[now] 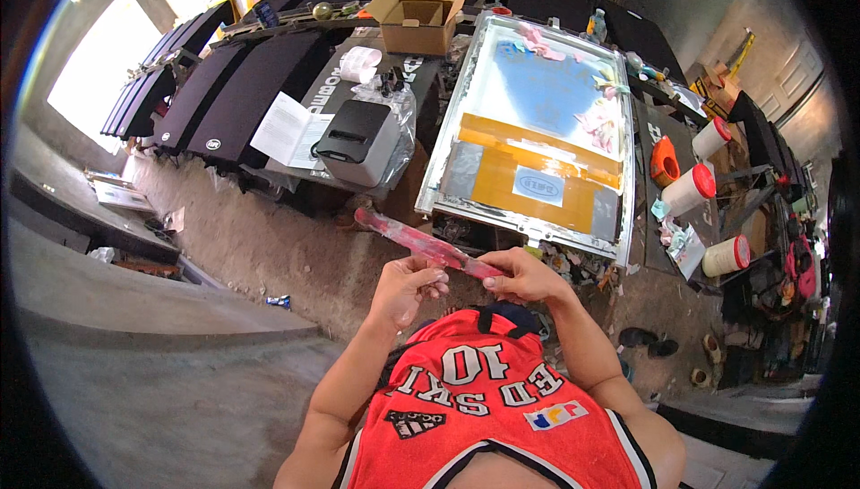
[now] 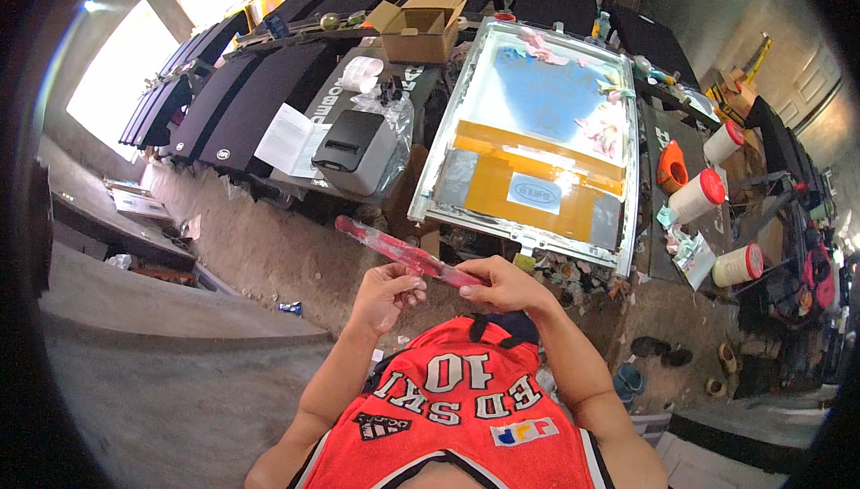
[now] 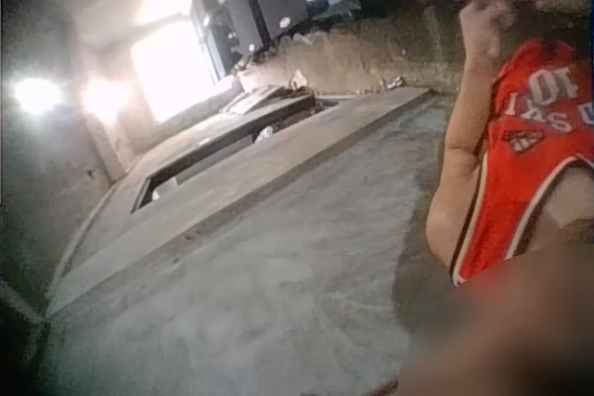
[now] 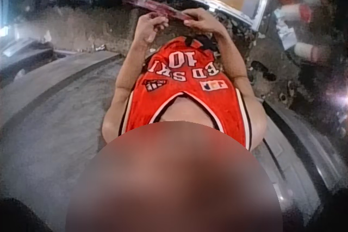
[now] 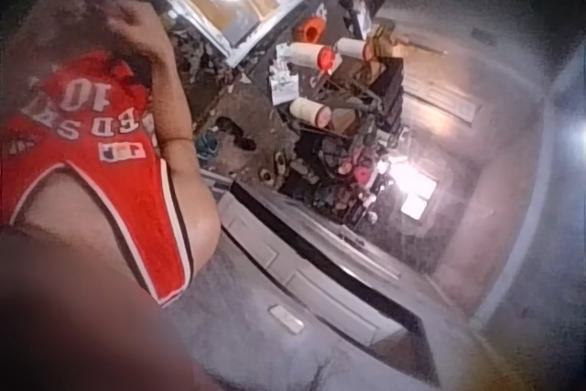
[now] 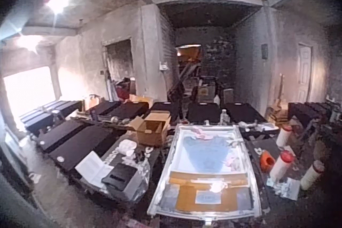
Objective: The person unwraps plastic film from a red squeegee, opens a jar of emulsion paste, and stirs the paste inside the jar with the squeegee. They then apply the paste onto a screen printing frame and wipe the screen surface with a cloth.
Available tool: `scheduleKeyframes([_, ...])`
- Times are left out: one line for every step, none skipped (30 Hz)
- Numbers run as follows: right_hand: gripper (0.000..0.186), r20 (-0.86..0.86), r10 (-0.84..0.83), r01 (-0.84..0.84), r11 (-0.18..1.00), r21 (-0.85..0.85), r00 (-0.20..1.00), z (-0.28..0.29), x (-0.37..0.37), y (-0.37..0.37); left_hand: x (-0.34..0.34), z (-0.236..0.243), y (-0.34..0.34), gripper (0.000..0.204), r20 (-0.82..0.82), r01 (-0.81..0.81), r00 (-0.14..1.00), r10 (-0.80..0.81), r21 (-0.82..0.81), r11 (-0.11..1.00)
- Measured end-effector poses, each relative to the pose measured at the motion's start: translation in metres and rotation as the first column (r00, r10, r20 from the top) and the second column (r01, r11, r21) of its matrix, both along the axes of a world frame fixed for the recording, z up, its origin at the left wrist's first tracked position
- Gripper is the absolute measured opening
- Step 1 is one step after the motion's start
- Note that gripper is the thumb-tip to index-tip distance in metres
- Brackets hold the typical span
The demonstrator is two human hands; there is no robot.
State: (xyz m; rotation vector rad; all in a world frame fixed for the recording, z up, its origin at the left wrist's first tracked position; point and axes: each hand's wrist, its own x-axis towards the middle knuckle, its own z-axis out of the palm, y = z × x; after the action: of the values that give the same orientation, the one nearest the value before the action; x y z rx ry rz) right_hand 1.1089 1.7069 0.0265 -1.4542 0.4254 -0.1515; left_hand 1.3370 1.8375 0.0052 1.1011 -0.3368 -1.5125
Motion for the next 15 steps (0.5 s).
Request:
scheduleKeyframes([0.041, 0.020, -0.015, 0.012, 0.989, 0.145, 1.000, 0.000, -0.002, 0.000, 0.001, -0.002, 0.001, 0.009, 0.060, -0.007, 0.998, 0.007, 0.005, 1.000])
scheduleKeyframes([0.043, 0.027, -0.021, 0.011, 0.950, 0.311, 0.999, 0.000, -0.003, 0.000, 0.001, -0.003, 0.003, 0.010, 0.113, -0.024, 0.993, 0.022, 0.017, 1.000])
scheduleKeyframes([0.044, 0.083, -0.041, 0.012, 0.946, 0.324, 0.996, 0.000, -0.004, 0.001, 0.001, -0.005, 0.004, 0.011, 0.166, -0.042, 0.985, 0.036, 0.028, 0.999])
scheduleKeyframes([0.044, 0.128, -0.053, 0.004, 0.933, 0.359, 0.990, -0.002, -0.005, 0.001, 0.002, -0.007, 0.006, 0.012, 0.223, -0.040, 0.974, 0.033, 0.027, 0.999])
scheduleKeyframes([0.045, 0.219, -0.079, -0.018, 0.912, 0.410, 0.973, -0.004, -0.005, 0.001, 0.003, -0.008, 0.007, 0.013, 0.279, -0.037, 0.960, 0.028, 0.026, 0.999])
scheduleKeyframes([0.048, 0.224, -0.096, -0.016, 0.891, 0.454, 0.970, -0.007, -0.003, 0.003, 0.003, -0.009, 0.008, 0.015, 0.335, -0.038, 0.942, 0.019, 0.049, 0.998])
scheduleKeyframes([0.049, 0.257, -0.088, -0.049, 0.875, 0.482, 0.962, -0.010, -0.003, 0.004, 0.003, -0.009, 0.010, 0.016, 0.360, -0.004, 0.933, -0.002, 0.016, 1.000])
scheduleKeyframes([0.050, 0.291, -0.079, -0.083, 0.858, 0.507, 0.953, -0.014, -0.001, 0.005, 0.004, -0.009, 0.011, 0.018, 0.386, 0.025, 0.922, -0.025, 0.006, 1.000])
scheduleKeyframes([0.051, 0.323, -0.065, -0.125, 0.837, 0.533, 0.944, -0.017, 0.000, 0.006, 0.005, -0.009, 0.013, 0.019, 0.411, 0.039, 0.910, -0.044, 0.019, 0.999])
scheduleKeyframes([0.053, 0.310, -0.070, -0.125, 0.814, 0.567, 0.948, -0.019, 0.001, 0.008, 0.005, -0.008, 0.014, 0.021, 0.414, 0.054, 0.909, -0.044, -0.014, 0.998])
scheduleKeyframes([0.055, 0.296, -0.069, -0.130, 0.788, 0.602, 0.953, -0.022, 0.001, 0.009, 0.006, -0.006, 0.015, 0.022, 0.415, 0.057, 0.909, -0.042, -0.025, 0.998])
scheduleKeyframes([0.058, 0.318, -0.064, -0.167, 0.746, 0.645, 0.946, -0.023, 0.001, 0.010, 0.006, -0.004, 0.017, 0.023, 0.404, 0.058, 0.914, -0.047, -0.014, 0.998])
scheduleKeyframes([0.059, 0.292, -0.074, -0.143, 0.743, 0.654, 0.954, -0.024, 0.001, 0.011, 0.008, -0.002, 0.018, 0.022, 0.394, 0.065, 0.918, -0.043, -0.043, 0.997])
scheduleKeyframes([0.061, 0.302, -0.081, -0.152, 0.724, 0.672, 0.950, -0.025, 0.001, 0.013, 0.009, 0.000, 0.018, 0.021, 0.371, 0.070, 0.927, -0.046, -0.050, 0.996])
scheduleKeyframes([0.062, 0.306, -0.089, -0.161, 0.694, 0.701, 0.948, -0.026, 0.000, 0.013, 0.010, 0.003, 0.018, 0.021, 0.329, 0.067, 0.943, -0.042, -0.065, 0.996])
